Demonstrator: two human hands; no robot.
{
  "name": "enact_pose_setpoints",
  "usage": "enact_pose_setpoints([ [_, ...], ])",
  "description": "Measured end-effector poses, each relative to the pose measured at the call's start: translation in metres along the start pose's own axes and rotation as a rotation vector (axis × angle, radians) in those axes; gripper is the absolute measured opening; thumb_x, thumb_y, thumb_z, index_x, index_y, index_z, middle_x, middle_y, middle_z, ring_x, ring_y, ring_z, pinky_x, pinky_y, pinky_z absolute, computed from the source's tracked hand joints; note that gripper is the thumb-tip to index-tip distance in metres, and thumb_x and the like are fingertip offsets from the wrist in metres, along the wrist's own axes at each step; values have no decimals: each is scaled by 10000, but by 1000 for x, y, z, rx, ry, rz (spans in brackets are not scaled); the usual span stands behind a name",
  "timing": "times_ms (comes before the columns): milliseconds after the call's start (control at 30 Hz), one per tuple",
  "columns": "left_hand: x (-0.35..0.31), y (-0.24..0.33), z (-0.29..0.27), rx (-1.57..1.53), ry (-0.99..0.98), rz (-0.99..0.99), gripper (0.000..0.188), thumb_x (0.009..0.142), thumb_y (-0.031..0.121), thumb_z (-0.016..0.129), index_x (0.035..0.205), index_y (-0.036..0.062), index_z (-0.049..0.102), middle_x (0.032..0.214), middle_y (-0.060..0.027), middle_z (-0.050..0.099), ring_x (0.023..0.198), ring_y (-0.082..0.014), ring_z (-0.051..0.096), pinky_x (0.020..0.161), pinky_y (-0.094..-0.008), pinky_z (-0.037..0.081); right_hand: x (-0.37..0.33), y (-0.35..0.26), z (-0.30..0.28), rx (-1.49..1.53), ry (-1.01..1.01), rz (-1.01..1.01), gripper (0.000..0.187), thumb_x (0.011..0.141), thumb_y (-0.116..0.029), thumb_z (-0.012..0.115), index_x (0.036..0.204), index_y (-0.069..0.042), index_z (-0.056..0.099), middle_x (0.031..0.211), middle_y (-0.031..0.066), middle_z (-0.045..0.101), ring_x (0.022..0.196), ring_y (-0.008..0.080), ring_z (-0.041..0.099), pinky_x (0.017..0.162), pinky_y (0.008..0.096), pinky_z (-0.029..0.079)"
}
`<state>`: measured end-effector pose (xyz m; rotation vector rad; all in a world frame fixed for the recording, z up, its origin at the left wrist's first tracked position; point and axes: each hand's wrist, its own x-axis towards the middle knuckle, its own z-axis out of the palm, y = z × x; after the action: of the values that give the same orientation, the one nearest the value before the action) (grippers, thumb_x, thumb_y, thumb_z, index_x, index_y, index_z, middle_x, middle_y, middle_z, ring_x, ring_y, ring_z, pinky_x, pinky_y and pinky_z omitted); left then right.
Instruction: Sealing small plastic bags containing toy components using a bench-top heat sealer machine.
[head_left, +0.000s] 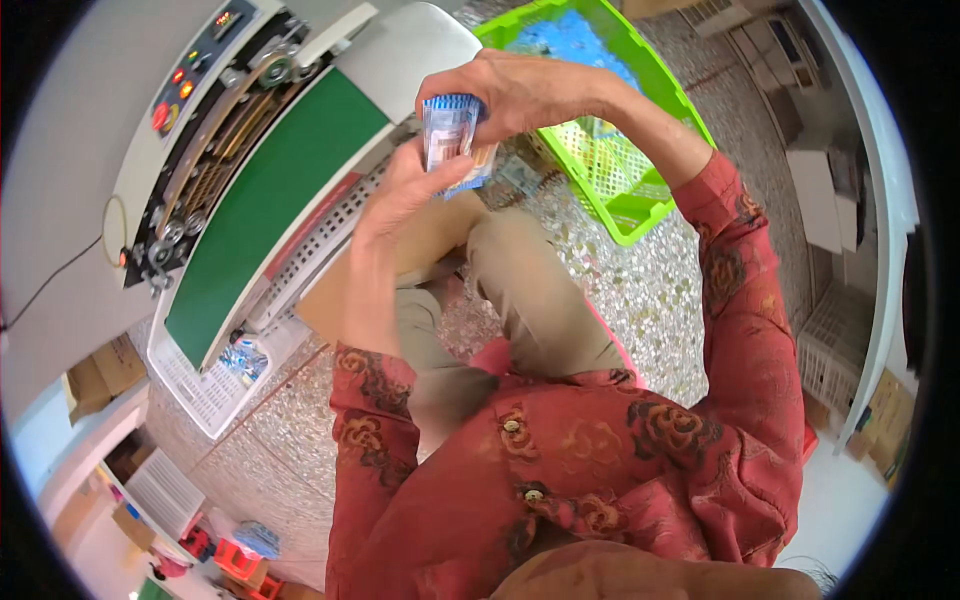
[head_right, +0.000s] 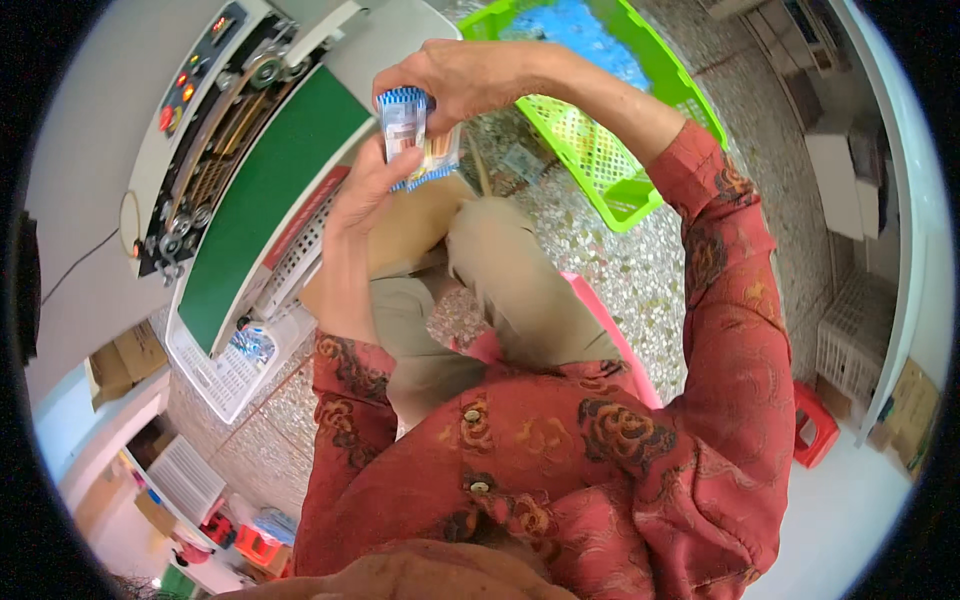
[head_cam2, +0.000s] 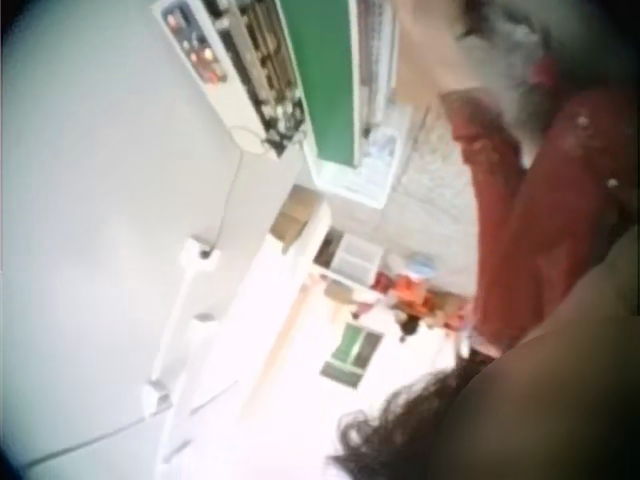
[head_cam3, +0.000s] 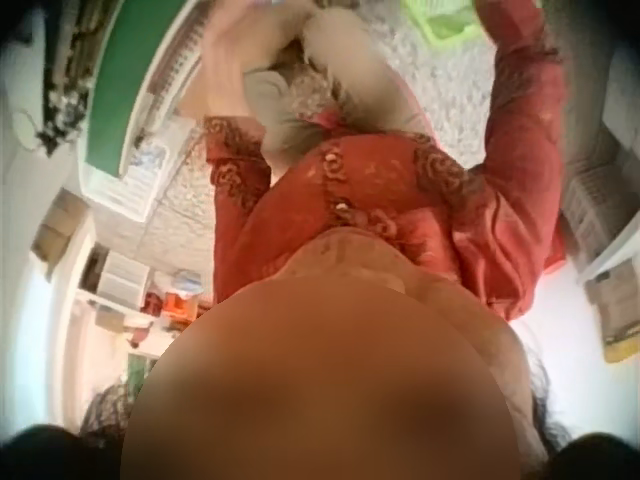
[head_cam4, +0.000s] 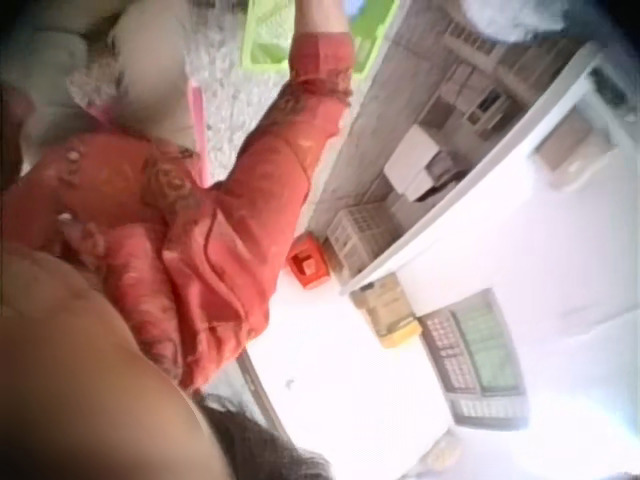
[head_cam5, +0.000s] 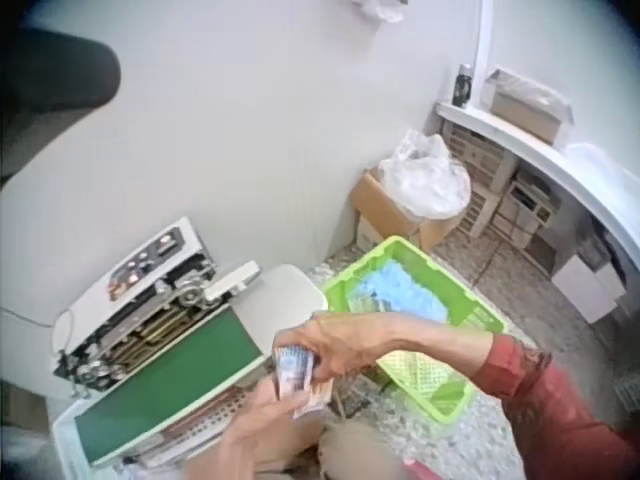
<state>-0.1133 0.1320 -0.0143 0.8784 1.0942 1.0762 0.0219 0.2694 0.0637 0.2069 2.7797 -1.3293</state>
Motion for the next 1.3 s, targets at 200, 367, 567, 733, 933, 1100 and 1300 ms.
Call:
enact_pose_setpoints([
  [200,-9,9,-9,-131,143,209,536,683,308,698,1066,-17,513,1004,-51,549,922,-101,507,803,-253,394,30,-14,-9,-102,113,-41,482,599,-87,645,1060,-51,506,850,164,606,749,270,594,688,343,471],
  [367,-10,14,-23,-429,262,239,345,751,134,657,1055,27,534,966,-31,586,849,-86,552,747,-237,444,60,-11,-3,141,379,-38,487,738,-133,627,1185,-77,441,973,80,588,861,141,552,722,281,441],
  [567,-12,17,-33,-493,521,345,268,742,89,661,995,39,586,925,-30,611,802,-91,569,712,-247,473,77,2,43,629,539,29,379,800,-172,604,1131,-17,502,1010,35,570,900,83,514,778,239,410],
  [733,-16,20,-39,-547,549,314,331,723,67,664,1028,21,543,925,-59,603,809,-121,579,646,-265,504,81,7,61,695,614,82,219,802,-135,595,989,-23,593,873,6,612,781,58,533,715,219,419],
  [933,-17,21,-42,-548,640,334,352,718,26,640,1047,13,515,952,-81,592,798,-153,595,654,-294,529,84,5,64,929,716,129,191,807,-134,592,976,-46,603,863,0,620,761,51,540,683,211,420],
  [1100,-12,16,-44,-570,693,399,369,725,48,643,1062,18,495,973,-90,589,824,-187,599,663,-325,527,84,13,78,1096,636,210,247,812,-155,587,1038,-56,585,907,0,615,813,65,551,711,232,440],
  [1300,-12,7,-54,-606,825,344,352,750,119,644,1053,27,492,986,-109,601,846,-229,608,683,-353,514,106,38,59,955,715,313,206,817,-192,578,958,-43,590,833,23,614,660,74,562,532,197,461],
])
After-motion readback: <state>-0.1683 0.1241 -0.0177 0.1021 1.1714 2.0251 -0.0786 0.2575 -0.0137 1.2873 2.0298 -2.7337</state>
